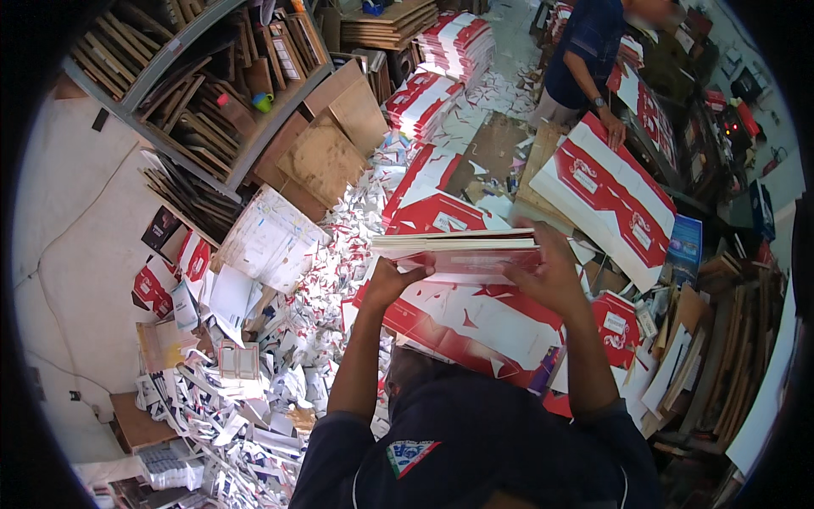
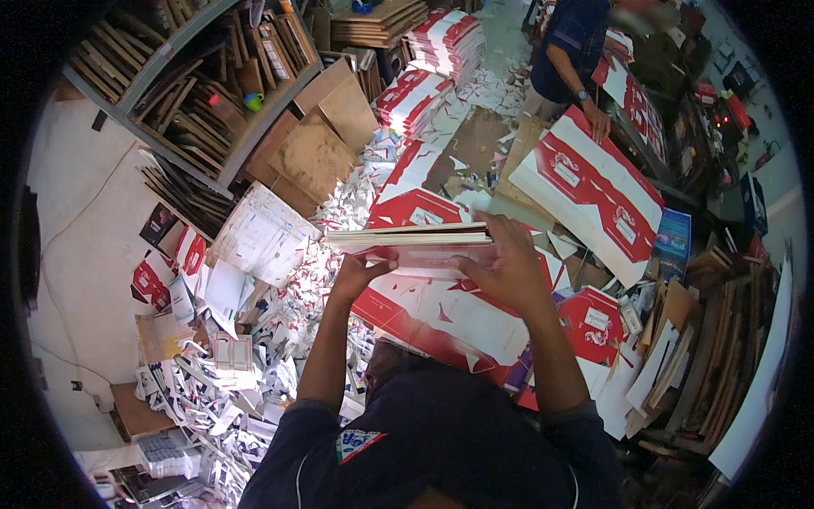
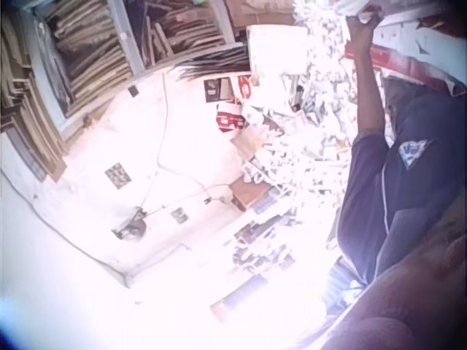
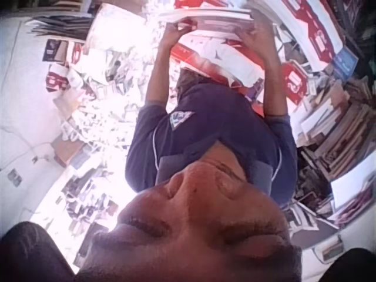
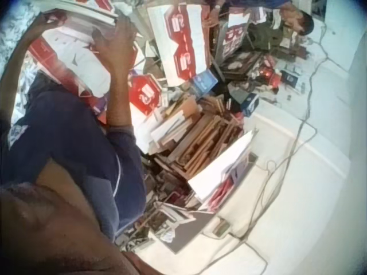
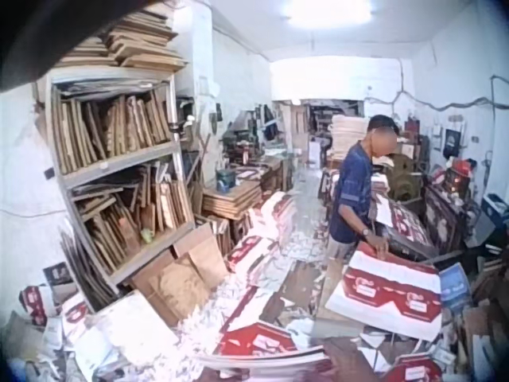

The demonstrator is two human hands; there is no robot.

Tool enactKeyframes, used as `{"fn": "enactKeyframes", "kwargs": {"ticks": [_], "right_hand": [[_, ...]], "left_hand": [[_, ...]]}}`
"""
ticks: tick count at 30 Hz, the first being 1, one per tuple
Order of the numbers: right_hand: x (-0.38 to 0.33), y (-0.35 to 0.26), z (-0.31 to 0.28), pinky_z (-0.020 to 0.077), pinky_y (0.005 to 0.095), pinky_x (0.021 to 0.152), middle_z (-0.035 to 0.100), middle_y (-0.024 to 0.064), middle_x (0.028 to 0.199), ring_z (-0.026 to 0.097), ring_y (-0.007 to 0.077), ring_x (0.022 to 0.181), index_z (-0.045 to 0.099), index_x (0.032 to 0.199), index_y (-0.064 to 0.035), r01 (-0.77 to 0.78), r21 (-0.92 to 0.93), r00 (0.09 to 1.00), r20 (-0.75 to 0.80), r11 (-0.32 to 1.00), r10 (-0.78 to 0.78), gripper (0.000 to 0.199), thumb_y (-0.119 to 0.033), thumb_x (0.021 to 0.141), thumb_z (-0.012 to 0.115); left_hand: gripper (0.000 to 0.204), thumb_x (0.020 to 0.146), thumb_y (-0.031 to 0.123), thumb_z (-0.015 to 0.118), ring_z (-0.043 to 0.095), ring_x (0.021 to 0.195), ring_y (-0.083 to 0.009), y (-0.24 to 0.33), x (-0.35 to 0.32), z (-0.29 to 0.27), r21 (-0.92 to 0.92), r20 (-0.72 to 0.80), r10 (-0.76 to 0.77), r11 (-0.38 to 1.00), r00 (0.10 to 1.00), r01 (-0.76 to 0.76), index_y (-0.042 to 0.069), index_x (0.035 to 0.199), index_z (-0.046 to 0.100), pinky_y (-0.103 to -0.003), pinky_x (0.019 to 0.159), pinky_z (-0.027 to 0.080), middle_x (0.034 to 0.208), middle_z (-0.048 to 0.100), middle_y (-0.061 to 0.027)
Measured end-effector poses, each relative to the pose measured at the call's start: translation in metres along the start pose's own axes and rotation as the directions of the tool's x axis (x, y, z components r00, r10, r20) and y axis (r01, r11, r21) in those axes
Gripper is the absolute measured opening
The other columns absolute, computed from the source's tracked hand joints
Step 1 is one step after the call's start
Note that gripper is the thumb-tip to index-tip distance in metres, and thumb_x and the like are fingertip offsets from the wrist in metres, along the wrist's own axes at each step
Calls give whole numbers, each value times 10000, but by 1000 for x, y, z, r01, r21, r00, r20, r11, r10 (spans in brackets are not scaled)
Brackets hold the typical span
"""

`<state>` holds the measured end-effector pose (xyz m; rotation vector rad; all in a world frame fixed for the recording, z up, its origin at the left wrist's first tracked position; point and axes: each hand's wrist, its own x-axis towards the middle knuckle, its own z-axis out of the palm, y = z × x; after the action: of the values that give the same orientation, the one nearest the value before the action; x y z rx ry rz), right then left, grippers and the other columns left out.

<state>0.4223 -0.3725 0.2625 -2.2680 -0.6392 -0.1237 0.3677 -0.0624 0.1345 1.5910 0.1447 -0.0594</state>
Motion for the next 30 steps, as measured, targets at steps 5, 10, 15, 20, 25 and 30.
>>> {"fn": "enactKeyframes", "kwargs": {"ticks": [5, 10, 15, 20, 25, 30], "right_hand": [[15, 8, 14, 510, 383, 946, 665, 129, 1121, 655, 230, 1066, 640, 1145, -29, -45, 117, 998, -39, 992, 50, 455, -144, 774, 875], [17, 15, 28, 513, 387, 758, 678, 133, 916, 669, 281, 837, 681, 1016, -36, -63, 202, 992, -94, 977, 83, 453, -275, 704, 906], [16, 14, 20, 525, 333, 755, 708, 90, 891, 674, 185, 825, 689, 977, -21, -41, 206, 999, -18, 978, 46, 338, -177, 759, 896], [20, 24, 28, 489, 379, 675, 659, 112, 801, 640, 258, 738, 700, 941, -34, -40, 251, 996, -70, 967, 59, 398, -304, 735, 908], [15, 26, 26, 543, 312, 749, 722, 92, 913, 681, 140, 842, 693, 991, 10, -28, 140, 998, -59, 990, 36, 360, -226, 809, 895], [16, 31, 33, 546, 310, 723, 715, 106, 920, 691, 145, 844, 675, 963, 23, 7, 95, 994, -113, 995, 4, 373, -231, 805, 898]], "left_hand": [[704, 750, 189, 891, 644, 1182, -250, 47, -36, -17, -355, -134, -71, 935, 988, 19, -40, 1325, 555, -395, 1039, 503, 1232, 678, -157], [889, 732, 66, 895, 622, 1216, -249, 42, -18, 22, -61, -174, 366, 922, 914, -381, 20, 1471, 404, -383, 1076, 479, 1329, 617, -133], [722, 769, 122, 900, 633, 1160, -198, 40, -13, -1, -182, -191, 266, 936, 945, -300, 10, 1381, 532, -356, 1053, 478, 1225, 674, -90], [356, 861, 258, 857, 664, 886, -110, 67, -8, 12, -63, -214, 282, 951, 935, -301, 0, 1070, 728, -280, 811, 531, 968, 742, -24], [368, 911, 319, 811, 648, 842, -108, 66, -6, 20, -197, -326, 194, 943, 925, -267, -5, 1054, 712, -288, 799, 524, 944, 733, -46], [416, 913, 364, 799, 658, 852, -129, 83, -4, 31, -313, -397, 95, 921, 913, -232, -1, 1086, 700, -303, 817, 530, 976, 731, -67]]}}
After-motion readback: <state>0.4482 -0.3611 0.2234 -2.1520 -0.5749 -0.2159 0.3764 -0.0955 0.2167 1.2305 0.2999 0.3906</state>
